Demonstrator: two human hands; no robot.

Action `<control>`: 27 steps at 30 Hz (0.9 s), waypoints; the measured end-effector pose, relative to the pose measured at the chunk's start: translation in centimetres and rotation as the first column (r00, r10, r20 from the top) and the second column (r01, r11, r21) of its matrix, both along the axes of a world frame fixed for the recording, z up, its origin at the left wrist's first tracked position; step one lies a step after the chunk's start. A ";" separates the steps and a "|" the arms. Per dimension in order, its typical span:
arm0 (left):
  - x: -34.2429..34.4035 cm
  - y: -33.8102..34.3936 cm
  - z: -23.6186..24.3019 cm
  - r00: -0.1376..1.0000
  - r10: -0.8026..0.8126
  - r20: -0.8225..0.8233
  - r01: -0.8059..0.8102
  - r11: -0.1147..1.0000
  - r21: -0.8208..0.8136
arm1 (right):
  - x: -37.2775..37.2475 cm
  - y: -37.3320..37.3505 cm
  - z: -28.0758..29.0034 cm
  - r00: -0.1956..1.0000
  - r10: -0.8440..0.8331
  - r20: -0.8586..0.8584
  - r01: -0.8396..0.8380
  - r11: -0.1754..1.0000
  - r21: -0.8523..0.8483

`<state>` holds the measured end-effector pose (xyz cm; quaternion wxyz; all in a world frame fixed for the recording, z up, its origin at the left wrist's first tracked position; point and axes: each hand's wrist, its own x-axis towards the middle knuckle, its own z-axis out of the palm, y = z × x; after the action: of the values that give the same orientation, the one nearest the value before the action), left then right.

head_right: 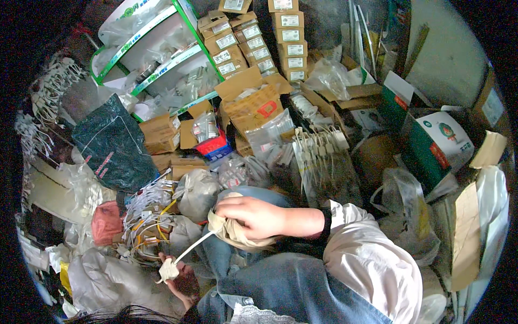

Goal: Inspecting and cleaning a electronic adapter and cord in a warehouse setting.

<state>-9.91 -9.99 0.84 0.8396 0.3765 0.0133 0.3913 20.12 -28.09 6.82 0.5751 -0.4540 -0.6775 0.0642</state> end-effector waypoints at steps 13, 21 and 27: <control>8.1 -0.9 1.9 0.803 0.310 -0.510 0.142 0.731 0.668 | -3.1 3.2 -2.1 0.988 0.152 0.008 -0.146 0.965 -0.220; 8.6 -1.2 1.0 0.866 -0.036 -0.498 0.304 0.829 0.469 | -3.1 4.1 -4.7 0.687 0.212 -0.695 -0.539 0.790 -0.291; 8.6 -0.3 0.6 0.915 -0.119 -0.385 0.277 0.879 0.388 | -1.4 5.6 -6.2 0.193 -0.241 -0.951 -0.575 0.758 -0.308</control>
<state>-1.28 -10.31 1.45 0.7544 0.6169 0.0355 0.2216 18.71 -22.52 0.58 0.6692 -0.3847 -0.1482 0.6182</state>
